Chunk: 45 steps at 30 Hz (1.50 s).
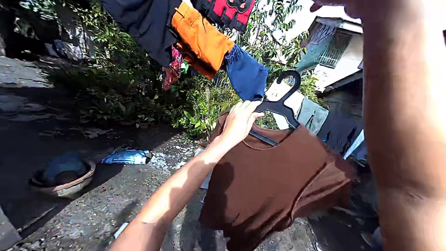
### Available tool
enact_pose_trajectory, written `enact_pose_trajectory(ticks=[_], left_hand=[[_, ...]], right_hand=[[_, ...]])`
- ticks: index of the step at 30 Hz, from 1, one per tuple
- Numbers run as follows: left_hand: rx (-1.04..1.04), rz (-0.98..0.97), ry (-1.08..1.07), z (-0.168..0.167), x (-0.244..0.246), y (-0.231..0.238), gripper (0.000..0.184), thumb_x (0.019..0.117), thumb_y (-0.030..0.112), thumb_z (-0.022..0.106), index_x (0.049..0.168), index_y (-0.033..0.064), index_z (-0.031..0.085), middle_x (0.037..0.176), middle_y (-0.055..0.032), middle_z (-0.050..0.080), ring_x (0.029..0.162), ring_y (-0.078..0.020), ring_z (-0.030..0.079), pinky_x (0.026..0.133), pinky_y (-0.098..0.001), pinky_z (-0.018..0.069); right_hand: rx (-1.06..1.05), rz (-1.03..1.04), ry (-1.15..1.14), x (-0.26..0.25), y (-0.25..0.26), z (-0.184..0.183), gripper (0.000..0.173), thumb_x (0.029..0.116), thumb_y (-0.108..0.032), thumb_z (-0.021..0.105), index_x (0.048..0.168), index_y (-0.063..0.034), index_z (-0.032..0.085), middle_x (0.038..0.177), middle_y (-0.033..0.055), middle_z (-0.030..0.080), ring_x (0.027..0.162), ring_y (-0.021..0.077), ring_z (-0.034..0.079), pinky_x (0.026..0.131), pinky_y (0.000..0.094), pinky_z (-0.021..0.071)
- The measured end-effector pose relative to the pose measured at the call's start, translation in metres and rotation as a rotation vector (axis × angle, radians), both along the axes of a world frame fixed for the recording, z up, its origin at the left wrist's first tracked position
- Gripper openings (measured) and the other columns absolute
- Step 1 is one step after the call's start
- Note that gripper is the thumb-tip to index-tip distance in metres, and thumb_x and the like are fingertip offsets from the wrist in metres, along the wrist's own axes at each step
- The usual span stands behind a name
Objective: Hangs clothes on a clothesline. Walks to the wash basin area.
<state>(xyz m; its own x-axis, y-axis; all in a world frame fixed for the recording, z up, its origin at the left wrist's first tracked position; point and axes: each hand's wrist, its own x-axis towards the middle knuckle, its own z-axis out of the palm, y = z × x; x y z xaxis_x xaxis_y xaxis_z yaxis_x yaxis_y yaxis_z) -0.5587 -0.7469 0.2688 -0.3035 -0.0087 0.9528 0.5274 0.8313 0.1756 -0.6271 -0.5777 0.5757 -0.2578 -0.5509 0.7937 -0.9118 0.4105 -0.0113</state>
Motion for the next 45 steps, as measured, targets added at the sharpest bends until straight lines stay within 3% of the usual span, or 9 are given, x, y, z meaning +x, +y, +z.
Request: enact_pose_trajectory(ticks=[6, 10, 24, 28, 30, 33, 36, 40, 45], left_hand=[[-0.014, -0.158, -0.021, 0.158, -0.036, 0.038, 0.043, 0.1094, 0.026, 0.047, 0.143, 0.0005, 0.056, 0.136, -0.0185, 0.063, 0.131, -0.03, 0.057, 0.115, -0.0462, 0.0385], [0.003, -0.171, -0.026, 0.221, -0.053, 0.052, 0.042, 0.1096, 0.027, 0.046, 0.145, 0.0059, 0.055, 0.133, -0.0158, 0.065, 0.126, -0.0262, 0.06, 0.111, -0.0455, 0.0423], [-0.008, -0.061, -0.221, 0.136, -0.082, 0.05, 0.042, 0.1067, 0.036, 0.053, 0.12, -0.0013, 0.068, 0.117, -0.0205, 0.068, 0.117, -0.0305, 0.063, 0.107, -0.0478, 0.0437], [0.055, 0.069, -0.064, 0.048, -0.04, 0.041, 0.07, 0.1034, 0.056, 0.045, 0.152, 0.0051, 0.046, 0.16, -0.0234, 0.035, 0.154, -0.0395, 0.022, 0.125, -0.0617, 0.0073], [0.091, -0.08, 0.093, -0.041, 0.0, 0.061, 0.068, 0.1053, 0.048, 0.046, 0.16, 0.01, 0.033, 0.169, -0.0194, 0.016, 0.157, -0.0376, 0.013, 0.126, -0.0586, 0.0119], [0.217, -0.468, 0.17, -0.207, 0.054, 0.123, 0.038, 0.1062, 0.04, 0.048, 0.143, 0.0302, 0.053, 0.156, 0.0135, 0.041, 0.147, -0.0104, 0.035, 0.121, -0.0349, 0.0316], [0.299, -0.654, -0.123, -0.338, 0.101, 0.194, 0.021, 0.1056, 0.036, 0.05, 0.115, 0.0228, 0.064, 0.119, 0.0139, 0.061, 0.12, 0.0026, 0.055, 0.102, -0.0184, 0.046], [0.201, -0.963, -1.03, -0.41, 0.146, 0.277, 0.036, 0.1016, 0.018, 0.055, 0.123, -0.0092, 0.063, 0.102, -0.0168, 0.071, 0.086, -0.0167, 0.069, 0.079, -0.0343, 0.0591], [-0.782, -1.136, -1.772, -0.457, 0.134, 0.383, 0.04, 0.1066, 0.021, 0.053, 0.136, -0.0045, 0.059, 0.131, -0.0262, 0.064, 0.122, -0.0398, 0.063, 0.11, -0.0557, 0.0446]], right_hand=[[-0.147, -0.36, 0.162, 0.021, 0.18, -0.014, 0.026, 0.104, 0.002, 0.047, 0.114, 0.0254, 0.054, 0.115, 0.0356, 0.059, 0.105, 0.026, 0.056, 0.096, 0.0335, 0.0419], [0.021, -0.194, -0.001, 0.076, 0.194, -0.047, 0.029, 0.103, -0.053, 0.054, 0.099, -0.0281, 0.067, 0.08, -0.0197, 0.062, 0.071, -0.0122, 0.059, 0.062, 0.0143, 0.0529], [-0.182, -0.235, -0.358, 0.039, 0.196, -0.163, 0.019, 0.1037, -0.03, 0.06, 0.089, -0.0177, 0.063, 0.079, -0.0133, 0.062, 0.074, -0.0068, 0.061, 0.073, 0.0178, 0.0533], [-0.359, -0.164, -0.338, 0.047, 0.178, -0.194, 0.016, 0.1006, -0.022, 0.065, 0.09, -0.0107, 0.068, 0.076, -0.0068, 0.065, 0.073, -0.0007, 0.065, 0.072, 0.0224, 0.0567], [-0.515, -0.058, -0.203, 0.046, 0.181, -0.224, 0.013, 0.0967, -0.017, 0.068, 0.094, -0.0047, 0.069, 0.083, 0.0004, 0.067, 0.079, 0.0052, 0.066, 0.075, 0.0274, 0.0571], [-0.679, 0.012, 0.138, 0.059, 0.204, -0.311, 0.053, 0.0975, -0.024, 0.064, 0.135, 0.0107, 0.051, 0.133, 0.0241, 0.059, 0.126, 0.0281, 0.057, 0.101, 0.0415, 0.0522], [-0.616, -0.19, 0.228, 0.085, 0.251, -0.451, 0.058, 0.1006, -0.031, 0.057, 0.144, 0.0062, 0.046, 0.148, 0.0239, 0.052, 0.141, 0.0326, 0.048, 0.116, 0.0484, 0.0425], [-0.205, -0.852, -0.651, 0.157, 0.383, -0.634, 0.055, 0.0997, -0.032, 0.064, 0.146, -0.0037, 0.055, 0.143, 0.0211, 0.059, 0.134, 0.0366, 0.055, 0.113, 0.056, 0.0413], [0.132, -1.102, -1.859, 0.298, 0.547, -0.698, 0.071, 0.0987, -0.047, 0.066, 0.152, -0.0029, 0.046, 0.145, 0.0263, 0.055, 0.137, 0.0429, 0.051, 0.114, 0.063, 0.0368]])
